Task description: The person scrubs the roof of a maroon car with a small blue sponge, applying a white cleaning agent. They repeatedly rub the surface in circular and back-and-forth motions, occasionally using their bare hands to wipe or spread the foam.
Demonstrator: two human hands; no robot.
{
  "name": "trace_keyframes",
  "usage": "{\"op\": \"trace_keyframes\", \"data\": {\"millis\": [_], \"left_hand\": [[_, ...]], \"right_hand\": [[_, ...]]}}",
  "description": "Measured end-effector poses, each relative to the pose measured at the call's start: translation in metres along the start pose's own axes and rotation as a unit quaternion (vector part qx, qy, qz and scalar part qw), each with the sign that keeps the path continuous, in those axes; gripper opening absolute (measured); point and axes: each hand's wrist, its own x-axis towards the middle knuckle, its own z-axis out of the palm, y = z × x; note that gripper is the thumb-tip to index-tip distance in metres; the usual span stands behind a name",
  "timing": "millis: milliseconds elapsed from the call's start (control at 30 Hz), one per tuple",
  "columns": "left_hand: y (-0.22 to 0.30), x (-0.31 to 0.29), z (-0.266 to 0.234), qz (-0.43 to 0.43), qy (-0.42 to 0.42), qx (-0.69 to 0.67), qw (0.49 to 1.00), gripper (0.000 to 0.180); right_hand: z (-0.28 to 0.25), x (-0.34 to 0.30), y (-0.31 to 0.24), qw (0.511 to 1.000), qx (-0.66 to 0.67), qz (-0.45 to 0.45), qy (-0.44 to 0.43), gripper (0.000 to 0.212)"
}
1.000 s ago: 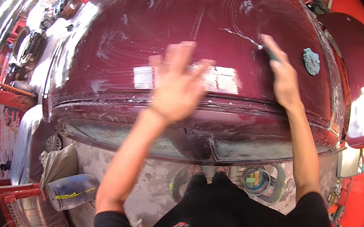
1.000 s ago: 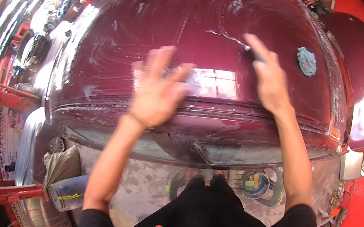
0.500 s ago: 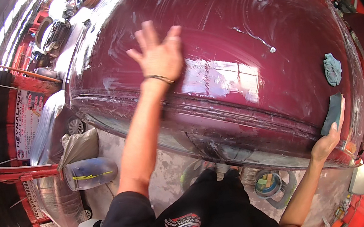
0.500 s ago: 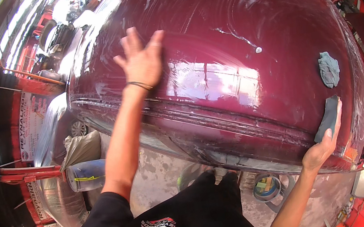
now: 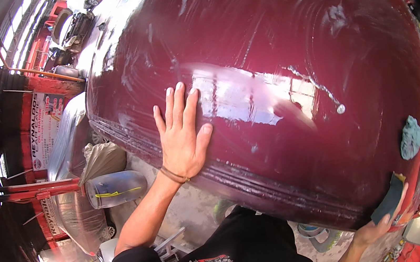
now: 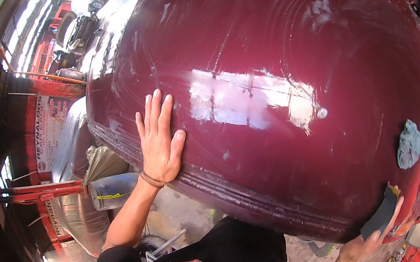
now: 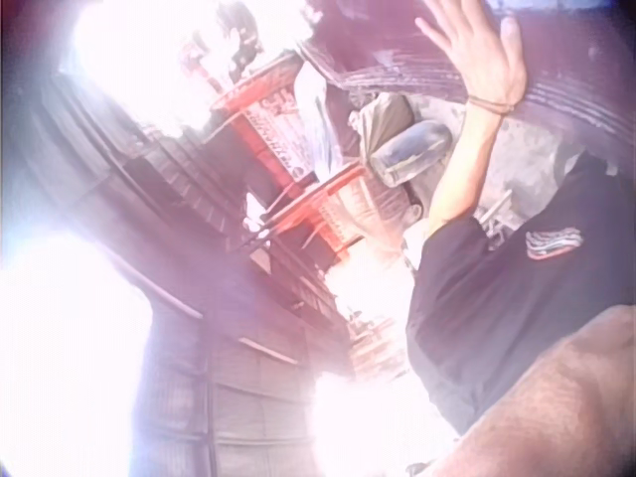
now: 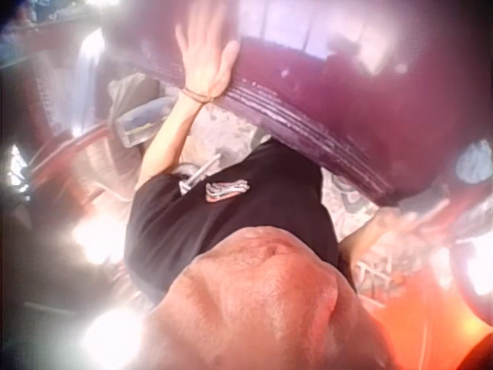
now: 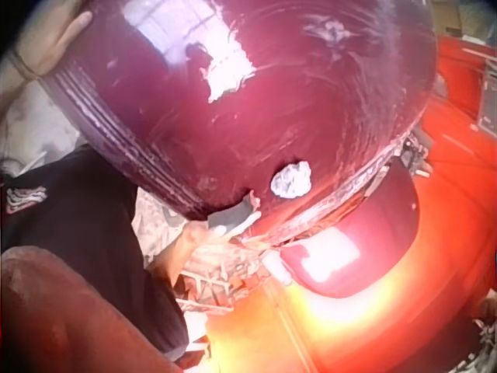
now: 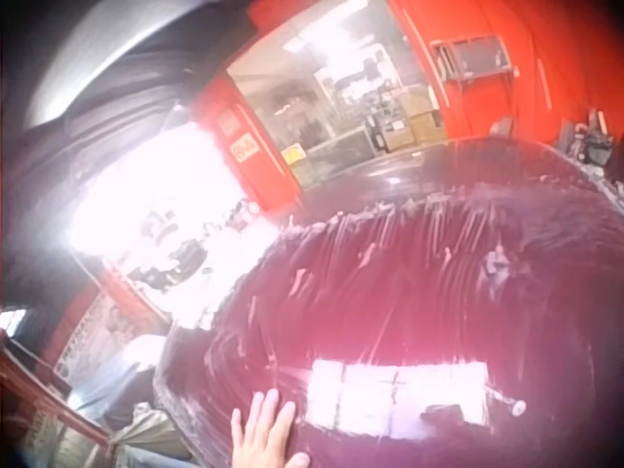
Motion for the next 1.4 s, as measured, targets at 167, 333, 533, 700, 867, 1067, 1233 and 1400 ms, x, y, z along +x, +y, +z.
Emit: {"op": "trace_keyframes", "data": {"millis": [167, 333, 533, 700, 867, 1067, 1233, 1400], "left_hand": [[-0.003, 0.007, -0.001, 0.005, -0.017, -0.009, 1.000, 0.079], [-0.005, 0.011, -0.003, 0.010, -0.033, 0.005, 0.999, 0.080], [-0.008, 0.013, -0.003, 0.009, -0.042, -0.002, 0.999, 0.081], [-0.011, 0.011, -0.005, 0.010, -0.049, -0.005, 0.999, 0.080], [-0.009, 0.010, -0.007, 0.003, -0.046, -0.006, 0.999, 0.078], [-0.004, 0.007, -0.007, -0.001, -0.028, -0.003, 1.000, 0.076], [-0.002, 0.004, -0.011, -0.002, -0.016, -0.007, 1.000, 0.076], [-0.003, 0.001, -0.010, 0.019, 0.016, -0.022, 0.999, 0.083]], "right_hand": [[-0.016, -0.010, 0.020, 0.998, -0.048, 0.006, 0.028, 0.085], [-0.075, -0.040, 0.085, 0.988, -0.100, 0.078, 0.084, 0.082], [-0.120, -0.058, 0.138, 0.976, -0.132, 0.131, 0.111, 0.079], [-0.132, -0.059, 0.158, 0.973, -0.132, 0.146, 0.120, 0.076], [-0.132, -0.057, 0.169, 0.977, -0.105, 0.142, 0.121, 0.074], [-0.107, -0.038, 0.158, 0.990, 0.013, 0.117, 0.080, 0.067], [-0.028, -0.002, 0.054, 0.994, 0.062, 0.069, 0.062, 0.065], [0.025, 0.019, -0.044, 0.976, 0.210, 0.031, -0.058, 0.078]]}}
